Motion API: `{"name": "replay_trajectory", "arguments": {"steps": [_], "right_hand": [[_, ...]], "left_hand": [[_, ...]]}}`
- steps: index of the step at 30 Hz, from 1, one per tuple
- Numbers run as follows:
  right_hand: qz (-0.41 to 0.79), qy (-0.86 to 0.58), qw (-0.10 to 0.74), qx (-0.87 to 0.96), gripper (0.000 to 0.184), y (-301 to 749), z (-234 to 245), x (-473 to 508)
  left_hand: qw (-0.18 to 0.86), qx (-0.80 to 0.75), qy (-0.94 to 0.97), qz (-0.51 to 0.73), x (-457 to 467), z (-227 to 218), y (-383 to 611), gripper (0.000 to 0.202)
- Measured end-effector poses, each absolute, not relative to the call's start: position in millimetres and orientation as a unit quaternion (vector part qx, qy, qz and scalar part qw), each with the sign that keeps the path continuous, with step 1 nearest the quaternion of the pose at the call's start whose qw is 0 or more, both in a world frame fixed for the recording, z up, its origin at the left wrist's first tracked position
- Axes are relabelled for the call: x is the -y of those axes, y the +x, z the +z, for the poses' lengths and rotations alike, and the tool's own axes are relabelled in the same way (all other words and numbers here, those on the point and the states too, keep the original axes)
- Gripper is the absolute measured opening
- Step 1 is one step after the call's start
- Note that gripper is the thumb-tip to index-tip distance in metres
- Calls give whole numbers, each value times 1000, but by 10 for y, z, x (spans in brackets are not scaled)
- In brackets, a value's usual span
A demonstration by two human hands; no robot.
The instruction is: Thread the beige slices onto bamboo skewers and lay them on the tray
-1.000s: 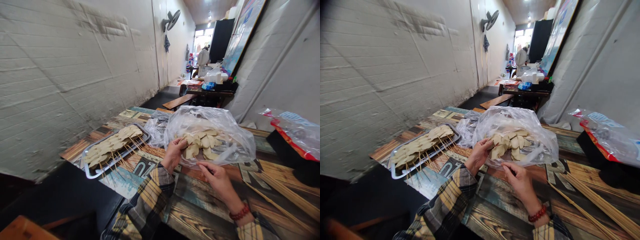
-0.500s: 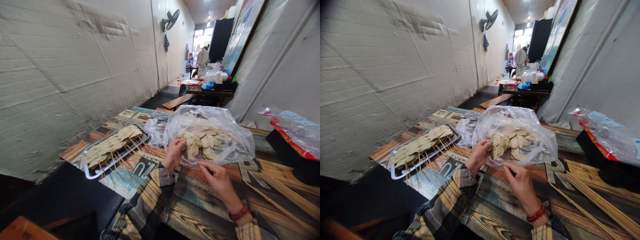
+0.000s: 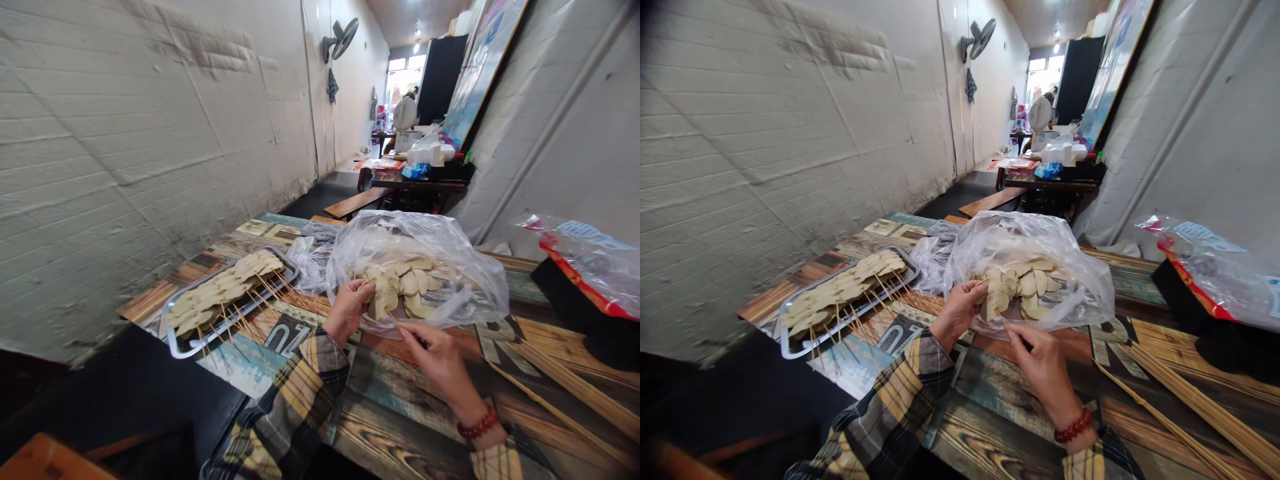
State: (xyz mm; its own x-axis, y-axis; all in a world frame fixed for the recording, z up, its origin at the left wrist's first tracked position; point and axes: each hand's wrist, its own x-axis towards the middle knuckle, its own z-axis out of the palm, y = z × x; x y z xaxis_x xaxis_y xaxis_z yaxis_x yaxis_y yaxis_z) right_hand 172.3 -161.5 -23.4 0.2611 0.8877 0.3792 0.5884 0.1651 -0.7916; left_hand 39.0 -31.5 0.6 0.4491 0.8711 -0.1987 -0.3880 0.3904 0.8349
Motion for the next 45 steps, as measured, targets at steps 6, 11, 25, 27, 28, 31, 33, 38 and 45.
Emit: {"name": "replay_trajectory", "arguments": {"steps": [6,11,25,27,28,31,33,38,45], "right_hand": [[181,-638,521,538,31,1755,-224,1588],[172,-650,528,519,32,1750,-195,1587],[156,-655,518,527,33,1637,-210,1600],[151,-655,519,527,33,1638,-216,1604],[151,-655,518,529,33,1640,-217,1606],[145,-655,514,534,31,1649,-209,1608],[139,-656,511,537,31,1654,-198,1608],[134,-657,509,539,32,1665,-179,1605],[137,-664,513,527,31,1670,-170,1606]], "left_hand": [[794,-298,352,397,353,56,393,40],[801,-281,383,364,433,93,406,45],[785,-312,357,398,480,-48,527,39],[783,-312,364,396,486,-44,527,37],[782,-314,367,394,489,-41,526,36],[780,-318,377,385,506,-29,523,34],[780,-321,383,376,523,-21,524,33],[777,-326,395,366,566,-21,541,35],[802,-278,367,381,530,0,541,40]]}}
